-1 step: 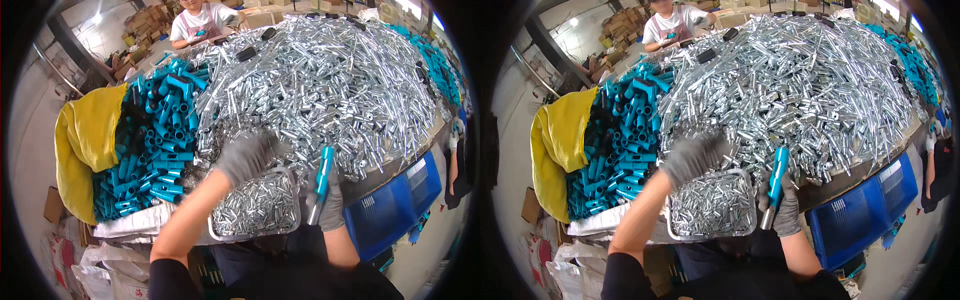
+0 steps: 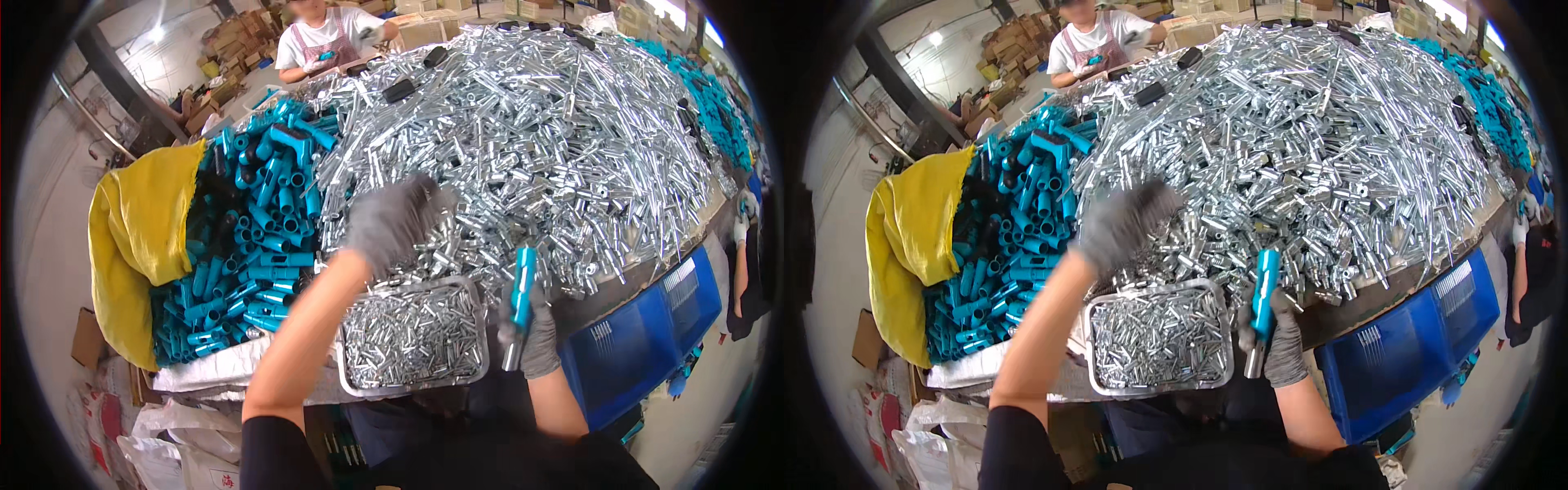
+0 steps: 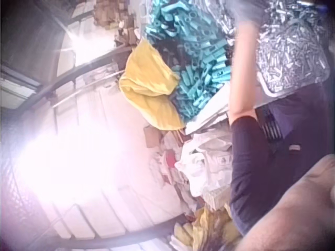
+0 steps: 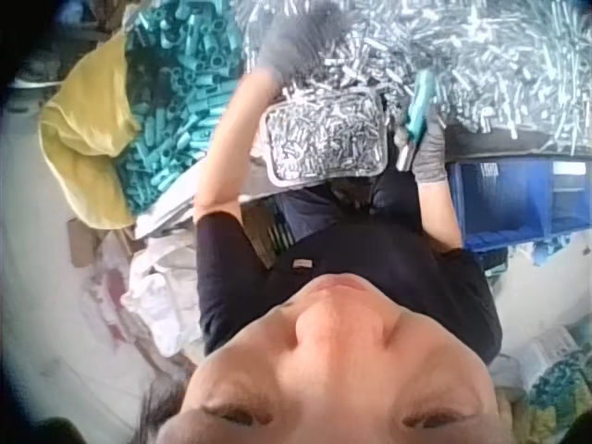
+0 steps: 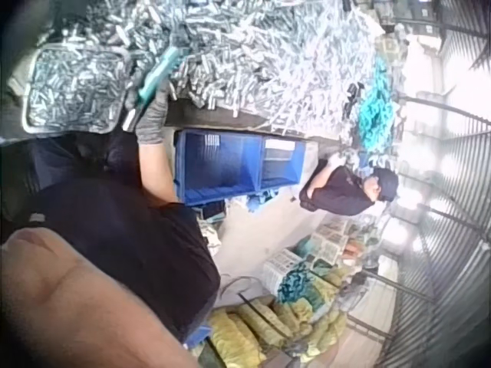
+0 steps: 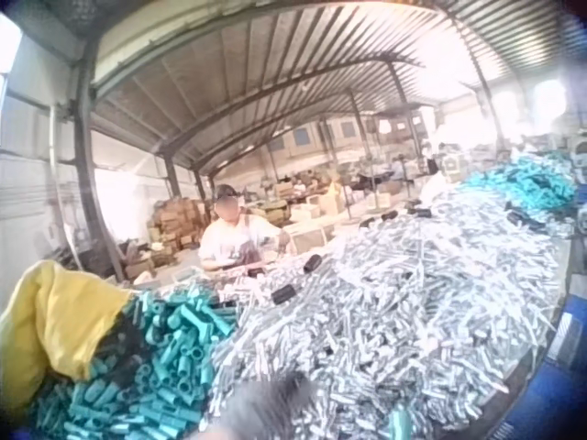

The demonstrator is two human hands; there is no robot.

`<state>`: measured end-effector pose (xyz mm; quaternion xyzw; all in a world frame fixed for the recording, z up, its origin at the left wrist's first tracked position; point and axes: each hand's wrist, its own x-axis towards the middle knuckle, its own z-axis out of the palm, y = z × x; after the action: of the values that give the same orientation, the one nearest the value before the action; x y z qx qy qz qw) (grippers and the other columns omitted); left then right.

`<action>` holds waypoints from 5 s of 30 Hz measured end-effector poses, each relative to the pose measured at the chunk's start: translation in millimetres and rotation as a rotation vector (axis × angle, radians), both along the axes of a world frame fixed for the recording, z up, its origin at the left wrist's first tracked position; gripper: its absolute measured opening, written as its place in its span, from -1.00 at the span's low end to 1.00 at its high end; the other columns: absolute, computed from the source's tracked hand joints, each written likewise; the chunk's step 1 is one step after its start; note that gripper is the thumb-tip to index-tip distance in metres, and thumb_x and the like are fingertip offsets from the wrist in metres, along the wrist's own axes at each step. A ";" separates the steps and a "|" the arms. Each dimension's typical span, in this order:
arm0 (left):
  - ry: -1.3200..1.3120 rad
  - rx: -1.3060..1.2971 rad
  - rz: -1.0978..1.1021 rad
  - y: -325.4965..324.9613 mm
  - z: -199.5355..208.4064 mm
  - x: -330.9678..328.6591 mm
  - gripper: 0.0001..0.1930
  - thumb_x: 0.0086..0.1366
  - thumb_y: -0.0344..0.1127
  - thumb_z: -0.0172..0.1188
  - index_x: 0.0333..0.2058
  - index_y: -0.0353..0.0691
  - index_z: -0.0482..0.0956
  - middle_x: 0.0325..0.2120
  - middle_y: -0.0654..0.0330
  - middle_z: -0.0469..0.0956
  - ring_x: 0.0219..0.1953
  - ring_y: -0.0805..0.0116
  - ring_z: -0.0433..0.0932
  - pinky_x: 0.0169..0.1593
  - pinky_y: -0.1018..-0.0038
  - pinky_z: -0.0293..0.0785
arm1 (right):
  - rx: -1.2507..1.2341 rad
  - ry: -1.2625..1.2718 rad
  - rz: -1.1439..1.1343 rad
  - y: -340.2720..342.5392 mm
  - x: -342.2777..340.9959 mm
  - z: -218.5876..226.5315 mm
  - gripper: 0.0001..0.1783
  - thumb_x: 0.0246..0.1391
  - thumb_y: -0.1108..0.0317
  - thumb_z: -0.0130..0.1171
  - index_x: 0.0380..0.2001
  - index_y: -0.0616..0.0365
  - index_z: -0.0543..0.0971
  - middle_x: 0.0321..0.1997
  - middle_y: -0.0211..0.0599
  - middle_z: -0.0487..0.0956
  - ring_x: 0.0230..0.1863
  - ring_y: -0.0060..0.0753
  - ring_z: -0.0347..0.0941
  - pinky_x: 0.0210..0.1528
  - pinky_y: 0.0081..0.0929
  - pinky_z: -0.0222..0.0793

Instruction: The person assembles tools by fitting metal tubes, fasteners, and internal components into plastic handles and housings by hand, then places the finished tools into a storage crate.

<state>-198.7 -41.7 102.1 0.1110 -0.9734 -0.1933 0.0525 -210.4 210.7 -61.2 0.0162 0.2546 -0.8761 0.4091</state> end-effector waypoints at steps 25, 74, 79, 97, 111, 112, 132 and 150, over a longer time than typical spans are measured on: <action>0.262 1.370 0.137 -0.7 -37.4 81.7 -0.44 0.38 0.11 -0.15 0.06 -0.27 0.46 -0.35 0.25 0.58 -0.58 0.59 0.43 -0.43 0.61 0.47 | 0.049 0.136 0.281 -8.8 -6.7 -19.7 -0.42 0.02 -0.14 0.23 -0.18 0.18 0.46 -0.47 -0.27 0.55 -0.67 -0.52 0.41 -0.69 -0.59 0.26; -0.425 -0.315 0.153 -155.6 -54.1 173.2 -0.73 0.05 -0.25 0.29 -0.21 -0.09 0.61 -0.25 0.09 0.59 -0.15 0.12 0.56 -0.08 0.26 0.47 | 0.640 0.933 0.192 -43.8 75.9 22.2 -0.41 0.02 -0.28 0.15 -0.37 0.09 0.40 -0.68 -0.51 0.35 -0.78 -0.71 0.22 -0.78 -0.69 0.10; -0.130 0.104 0.066 -122.1 -2.9 179.8 -0.77 0.23 -0.21 0.21 -0.21 -0.20 0.60 -0.37 0.07 0.60 -0.31 0.17 0.57 -0.15 0.36 0.48 | 0.649 0.992 0.352 -40.8 75.3 28.5 -0.35 0.06 -0.22 0.13 -0.18 0.25 0.46 -0.53 -0.35 0.44 -0.55 -0.57 0.32 -0.47 -0.54 0.26; 0.497 -0.361 0.524 -191.4 -45.6 125.8 -0.66 0.24 -0.08 0.13 -0.07 -0.09 0.49 -0.13 -0.02 0.54 -0.11 -0.02 0.53 -0.14 0.21 0.50 | 0.558 0.708 0.328 -36.0 97.8 13.0 -0.44 0.08 -0.05 0.21 -0.12 0.25 0.44 -0.47 -0.49 0.44 -0.46 -0.68 0.34 -0.44 -0.63 0.33; 0.812 -0.466 0.653 -206.6 -52.8 160.9 -0.64 0.36 -0.22 -0.08 0.08 -0.18 0.36 -0.18 -0.09 0.55 -0.14 -0.14 0.50 -0.06 0.13 0.44 | 0.765 1.157 0.359 -33.8 89.3 -1.4 -0.61 0.03 0.35 0.22 -0.03 0.03 0.44 -0.25 -0.11 0.54 -0.36 -0.16 0.49 -0.33 -0.34 0.43; 0.939 -0.272 0.550 -168.5 -40.9 159.7 -0.62 0.39 -0.24 -0.13 0.13 -0.21 0.31 -0.12 -0.09 0.53 -0.12 -0.07 0.52 -0.05 0.23 0.45 | 0.734 1.429 0.322 -32.3 86.9 -13.5 -0.51 -0.01 0.46 0.23 0.02 -0.09 0.40 -0.20 -0.10 0.54 -0.35 -0.08 0.52 -0.35 -0.28 0.45; 0.332 -0.068 0.287 55.0 -61.1 118.5 -0.49 0.27 -0.04 0.10 0.02 -0.34 0.37 -0.31 -0.18 0.56 -0.34 -0.09 0.59 -0.29 0.17 0.51 | 0.934 1.297 0.108 -22.9 97.1 40.5 -0.31 0.03 -0.17 0.17 -0.12 0.34 0.51 -0.51 0.07 0.56 -0.43 0.07 0.54 -0.29 -0.22 0.44; 0.758 2.625 -0.736 77.9 -58.1 128.4 -0.30 0.24 0.29 0.01 0.14 -0.15 0.30 0.03 -0.09 0.37 0.12 0.04 0.31 0.21 0.18 0.25 | -0.171 0.294 1.059 -10.6 90.7 56.2 -0.03 -0.12 -0.51 0.04 0.03 0.19 0.40 -0.74 -0.53 0.28 -0.85 -0.72 0.14 -0.84 -0.74 0.07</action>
<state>-70.3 36.2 44.0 -0.2358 0.0112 -0.9650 0.1144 -119.7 200.1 -5.0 -0.2698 0.2103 -0.5614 0.7536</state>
